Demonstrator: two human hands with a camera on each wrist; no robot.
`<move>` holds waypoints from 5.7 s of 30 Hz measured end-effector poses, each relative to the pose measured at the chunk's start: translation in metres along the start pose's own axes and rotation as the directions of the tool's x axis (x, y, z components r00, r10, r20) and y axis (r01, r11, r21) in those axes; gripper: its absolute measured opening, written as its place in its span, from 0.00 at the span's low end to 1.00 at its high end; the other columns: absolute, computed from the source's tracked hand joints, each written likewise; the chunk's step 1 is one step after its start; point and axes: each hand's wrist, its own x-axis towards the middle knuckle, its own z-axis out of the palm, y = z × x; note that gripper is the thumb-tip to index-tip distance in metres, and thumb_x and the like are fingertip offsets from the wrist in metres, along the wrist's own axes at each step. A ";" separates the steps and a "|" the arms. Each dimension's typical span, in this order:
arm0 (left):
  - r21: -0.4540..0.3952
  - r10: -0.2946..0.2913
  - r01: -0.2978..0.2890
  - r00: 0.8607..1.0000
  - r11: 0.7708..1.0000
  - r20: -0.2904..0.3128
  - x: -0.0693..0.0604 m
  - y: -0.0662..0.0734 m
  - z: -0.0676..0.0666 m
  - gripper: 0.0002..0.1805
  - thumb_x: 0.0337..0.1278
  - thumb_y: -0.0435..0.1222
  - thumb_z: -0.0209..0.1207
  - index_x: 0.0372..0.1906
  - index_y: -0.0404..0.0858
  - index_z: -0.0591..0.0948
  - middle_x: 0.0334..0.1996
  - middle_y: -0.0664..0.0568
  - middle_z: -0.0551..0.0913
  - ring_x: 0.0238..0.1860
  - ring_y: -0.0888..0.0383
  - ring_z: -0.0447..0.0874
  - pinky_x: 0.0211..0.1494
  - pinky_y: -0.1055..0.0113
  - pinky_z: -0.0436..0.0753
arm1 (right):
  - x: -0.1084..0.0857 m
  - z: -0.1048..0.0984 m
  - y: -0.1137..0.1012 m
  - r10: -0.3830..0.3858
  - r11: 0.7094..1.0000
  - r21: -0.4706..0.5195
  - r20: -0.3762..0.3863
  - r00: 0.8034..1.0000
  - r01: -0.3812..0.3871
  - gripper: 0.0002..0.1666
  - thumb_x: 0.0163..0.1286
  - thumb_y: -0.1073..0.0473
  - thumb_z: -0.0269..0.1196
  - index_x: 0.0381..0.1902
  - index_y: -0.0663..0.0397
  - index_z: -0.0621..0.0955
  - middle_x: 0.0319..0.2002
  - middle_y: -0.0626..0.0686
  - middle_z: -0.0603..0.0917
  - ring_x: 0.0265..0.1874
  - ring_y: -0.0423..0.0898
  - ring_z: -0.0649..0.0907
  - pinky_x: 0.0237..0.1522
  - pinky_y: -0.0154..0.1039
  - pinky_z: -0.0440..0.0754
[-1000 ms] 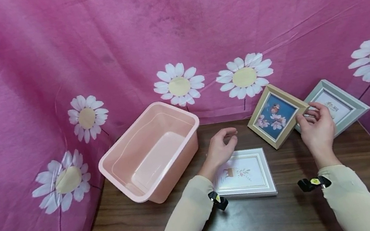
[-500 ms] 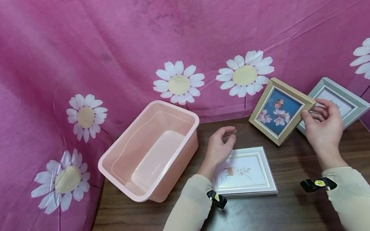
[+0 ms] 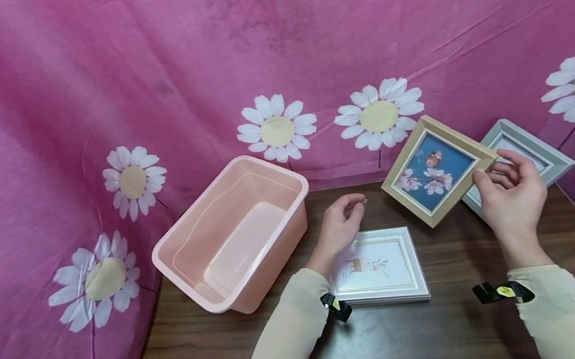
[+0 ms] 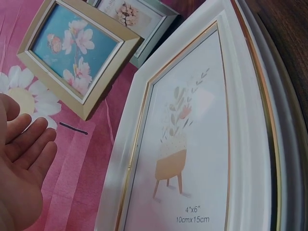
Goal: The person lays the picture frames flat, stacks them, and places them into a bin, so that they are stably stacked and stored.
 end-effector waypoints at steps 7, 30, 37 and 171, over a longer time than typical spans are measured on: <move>0.011 0.013 -0.013 1.000 1.000 0.014 0.001 0.001 0.000 0.17 0.81 0.37 0.56 0.65 0.37 0.84 0.61 0.47 0.89 0.63 0.53 0.89 0.66 0.67 0.86 | -0.003 -0.002 -0.008 -0.020 1.000 0.008 -0.010 1.000 0.020 0.27 0.62 0.73 0.69 0.60 0.54 0.86 0.32 0.34 0.88 0.31 0.29 0.86 0.37 0.19 0.84; -0.012 0.050 -0.051 0.997 0.999 -0.060 0.005 0.009 0.001 0.19 0.83 0.42 0.56 0.64 0.36 0.85 0.58 0.44 0.90 0.61 0.50 0.89 0.65 0.62 0.87 | -0.022 -0.008 -0.046 -0.105 0.993 0.057 0.032 0.994 0.103 0.27 0.60 0.75 0.69 0.58 0.58 0.87 0.32 0.37 0.89 0.28 0.30 0.87 0.36 0.21 0.86; -0.010 0.048 -0.048 0.996 0.999 -0.076 0.006 0.008 0.002 0.20 0.84 0.44 0.54 0.63 0.34 0.85 0.57 0.43 0.91 0.58 0.51 0.90 0.62 0.63 0.87 | -0.029 -0.006 -0.052 -0.117 0.992 0.049 0.053 0.992 0.114 0.27 0.60 0.76 0.69 0.58 0.59 0.87 0.33 0.35 0.90 0.28 0.29 0.87 0.36 0.21 0.86; -0.375 0.309 -0.425 0.891 0.824 -0.333 -0.041 -0.048 -0.040 0.08 0.64 0.16 0.64 0.46 0.14 0.84 0.45 0.17 0.84 0.45 0.69 0.89 0.50 0.78 0.86 | -0.066 -0.008 -0.051 -0.137 0.906 0.423 0.268 0.954 0.011 0.19 0.69 0.80 0.67 0.56 0.85 0.82 0.49 0.53 0.95 0.45 0.39 0.94 0.50 0.27 0.89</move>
